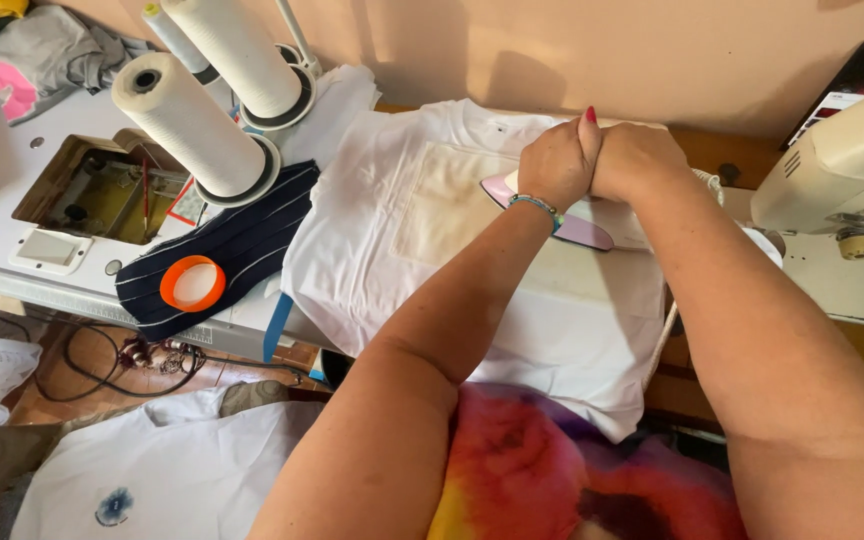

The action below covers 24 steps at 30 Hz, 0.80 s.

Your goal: Smoothing a white t-shirt and applying a small circular heat transfer patch using a hand iron on a sewing table.

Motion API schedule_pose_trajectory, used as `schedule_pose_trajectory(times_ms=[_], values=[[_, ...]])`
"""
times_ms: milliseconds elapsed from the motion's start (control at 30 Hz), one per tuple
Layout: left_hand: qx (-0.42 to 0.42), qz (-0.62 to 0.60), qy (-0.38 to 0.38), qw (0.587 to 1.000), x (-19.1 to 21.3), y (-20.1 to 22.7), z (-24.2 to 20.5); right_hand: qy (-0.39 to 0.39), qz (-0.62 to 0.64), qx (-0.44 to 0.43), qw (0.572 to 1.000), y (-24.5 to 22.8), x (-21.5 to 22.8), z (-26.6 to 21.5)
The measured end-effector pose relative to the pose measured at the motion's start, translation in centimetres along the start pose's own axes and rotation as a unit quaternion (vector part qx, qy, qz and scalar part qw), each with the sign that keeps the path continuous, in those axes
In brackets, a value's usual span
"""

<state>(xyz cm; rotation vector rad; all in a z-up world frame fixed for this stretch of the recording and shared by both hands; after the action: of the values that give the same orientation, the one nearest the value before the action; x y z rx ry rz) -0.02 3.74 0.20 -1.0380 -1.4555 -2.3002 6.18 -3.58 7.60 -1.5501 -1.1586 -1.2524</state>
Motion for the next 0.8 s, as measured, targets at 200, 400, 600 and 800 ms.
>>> schedule_pose_trajectory(times_ms=[200,400,600,800], values=[[-0.009,-0.005,-0.024,1.000,-0.9,0.9,0.2,0.005,0.011,-0.013,1.000,1.3,-0.1,-0.4],[-0.017,-0.002,-0.030,0.999,-1.6,1.4,0.1,0.015,0.028,-0.033,0.999,2.2,-0.4,-0.9],[-0.022,-0.005,-0.022,1.000,-0.8,1.6,-0.5,0.014,0.039,-0.044,0.998,1.9,-0.4,-0.7],[-0.014,-0.001,-0.002,1.000,0.8,0.8,-0.6,0.016,0.047,-0.051,0.997,0.2,0.3,0.0]])
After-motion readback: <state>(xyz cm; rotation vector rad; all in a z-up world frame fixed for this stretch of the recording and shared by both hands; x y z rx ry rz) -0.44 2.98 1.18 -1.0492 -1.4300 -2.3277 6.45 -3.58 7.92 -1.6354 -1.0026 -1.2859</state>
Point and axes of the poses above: each hand's wrist, its own z-axis towards the middle knuckle, its own x-axis out of the back of the hand, y = z × x, the point moved 3 cm from there along z, towards the middle knuckle, and after that the axes turned 1 degree about x, right-handed, at the moved point
